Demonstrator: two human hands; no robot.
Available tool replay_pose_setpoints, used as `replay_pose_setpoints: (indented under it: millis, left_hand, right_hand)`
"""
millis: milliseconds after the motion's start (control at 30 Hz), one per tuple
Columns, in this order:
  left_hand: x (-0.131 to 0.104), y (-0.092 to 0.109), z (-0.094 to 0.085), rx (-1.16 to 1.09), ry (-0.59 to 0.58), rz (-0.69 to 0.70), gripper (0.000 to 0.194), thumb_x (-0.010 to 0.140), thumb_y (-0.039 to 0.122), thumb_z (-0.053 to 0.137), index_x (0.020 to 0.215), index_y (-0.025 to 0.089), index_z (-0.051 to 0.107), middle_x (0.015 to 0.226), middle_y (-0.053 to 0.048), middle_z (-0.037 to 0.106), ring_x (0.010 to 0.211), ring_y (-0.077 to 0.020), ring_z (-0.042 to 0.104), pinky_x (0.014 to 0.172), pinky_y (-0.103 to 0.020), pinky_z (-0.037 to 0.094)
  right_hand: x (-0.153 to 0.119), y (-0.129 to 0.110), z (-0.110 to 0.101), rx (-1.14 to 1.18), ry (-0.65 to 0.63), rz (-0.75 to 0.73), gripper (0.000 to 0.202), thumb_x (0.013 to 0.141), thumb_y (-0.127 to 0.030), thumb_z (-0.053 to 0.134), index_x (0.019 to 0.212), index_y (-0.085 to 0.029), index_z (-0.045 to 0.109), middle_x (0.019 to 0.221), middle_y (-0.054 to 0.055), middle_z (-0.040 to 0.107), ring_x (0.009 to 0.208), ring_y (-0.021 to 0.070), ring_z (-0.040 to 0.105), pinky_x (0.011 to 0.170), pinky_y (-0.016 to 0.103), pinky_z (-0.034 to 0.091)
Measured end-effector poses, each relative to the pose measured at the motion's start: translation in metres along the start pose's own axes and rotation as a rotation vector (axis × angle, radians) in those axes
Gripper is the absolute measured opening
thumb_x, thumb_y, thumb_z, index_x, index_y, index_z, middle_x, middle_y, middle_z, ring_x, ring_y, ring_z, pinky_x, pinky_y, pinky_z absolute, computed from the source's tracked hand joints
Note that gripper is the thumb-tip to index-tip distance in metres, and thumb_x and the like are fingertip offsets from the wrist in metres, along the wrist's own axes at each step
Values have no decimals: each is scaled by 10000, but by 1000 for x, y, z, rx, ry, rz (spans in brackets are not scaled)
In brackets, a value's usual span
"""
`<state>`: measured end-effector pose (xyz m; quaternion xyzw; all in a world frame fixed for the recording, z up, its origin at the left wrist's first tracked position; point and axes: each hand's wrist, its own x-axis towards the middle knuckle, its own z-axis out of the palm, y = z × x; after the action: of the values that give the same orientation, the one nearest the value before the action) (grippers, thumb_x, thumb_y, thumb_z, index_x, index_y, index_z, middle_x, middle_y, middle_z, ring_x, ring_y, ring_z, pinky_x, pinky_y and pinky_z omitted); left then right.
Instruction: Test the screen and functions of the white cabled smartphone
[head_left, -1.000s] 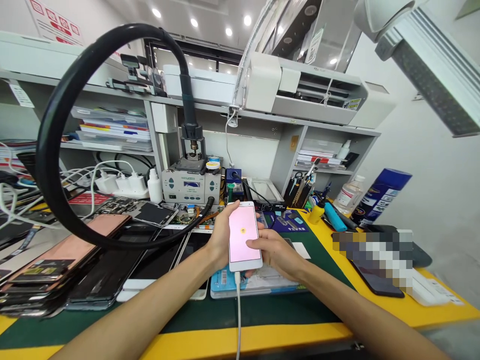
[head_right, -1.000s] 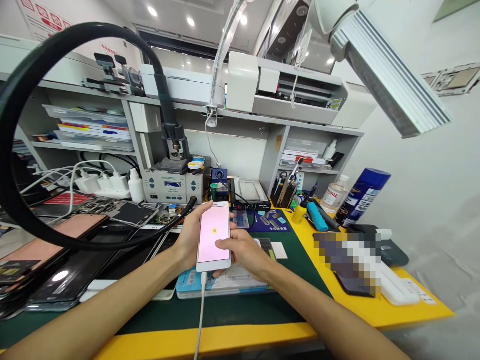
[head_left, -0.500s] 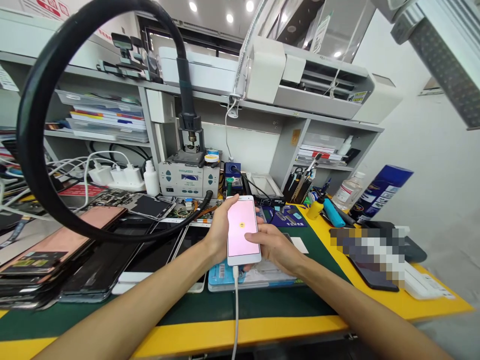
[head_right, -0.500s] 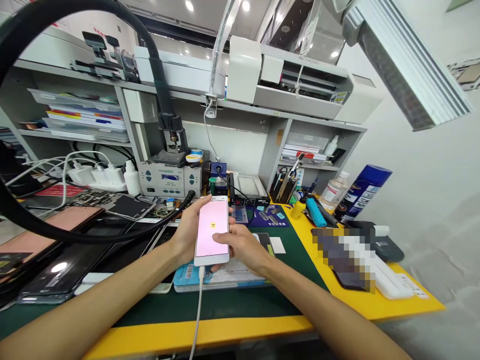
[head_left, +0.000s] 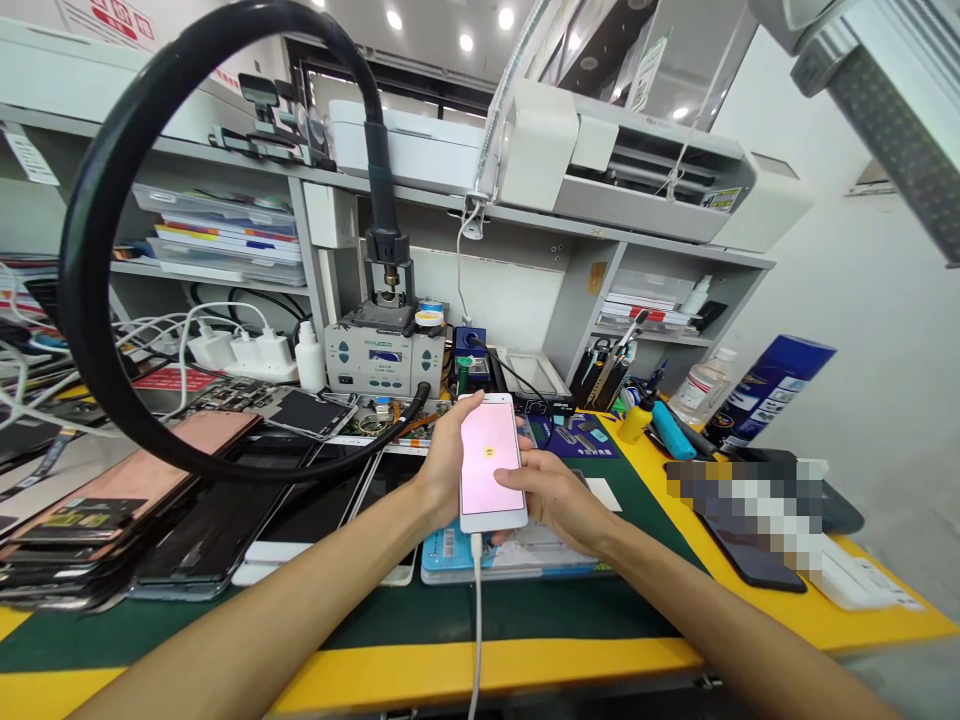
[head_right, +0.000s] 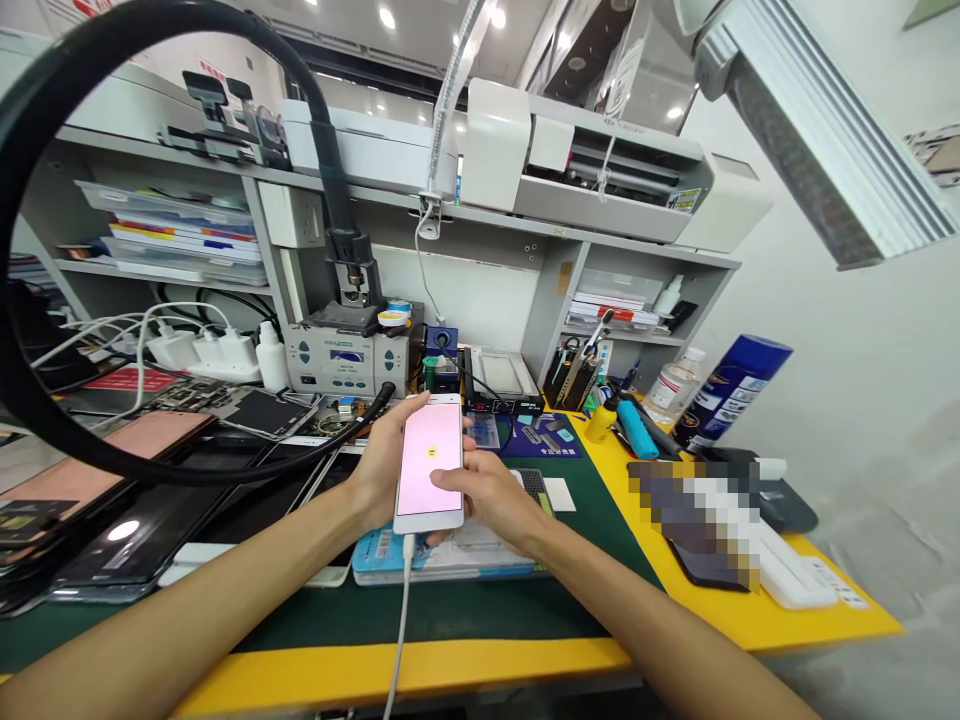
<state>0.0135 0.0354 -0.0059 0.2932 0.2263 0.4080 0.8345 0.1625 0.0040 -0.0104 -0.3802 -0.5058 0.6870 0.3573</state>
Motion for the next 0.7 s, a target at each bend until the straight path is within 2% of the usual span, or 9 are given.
replay_pose_setpoints:
  millis: [133,333,567,700]
  left_hand:
    - [-1,1,2,20,40,20,541,884,570,482,990,88,701,834,-145,709,661,-254,674,547,-335,527]
    - [-4,1,4,22,39,3,523,886,566,477,977,103,703,829,-132,708,651,-260,675,523,-335,517]
    - [-2,1,6,38,65,22,519,893,560,468,945,99,699,825,-148,711,650,-248,670,541,-328,525]
    - [-4,2,9,43,72,18,508,903,549,453,927,102,694,831,-160,720,629,-241,670,525,-313,518]
  right_hand:
    - [0,0,0,6,2,1,342,707,-388,789,844,-98,667,775,99,725,701,218,693,539,332,619]
    - [-1,-2,1,4,7,7,339,707,-389,790,835,-105,654,763,95,720,705,217,692,547,333,620]
    - [0,-2,0,-2,3,14,386,703,-394,789,908,-92,666,815,114,724,756,237,695,558,345,612]
    - [-1,-2,1,-18,3,5,366,705,-400,784,862,-89,673,792,115,721,736,233,685,568,357,610]
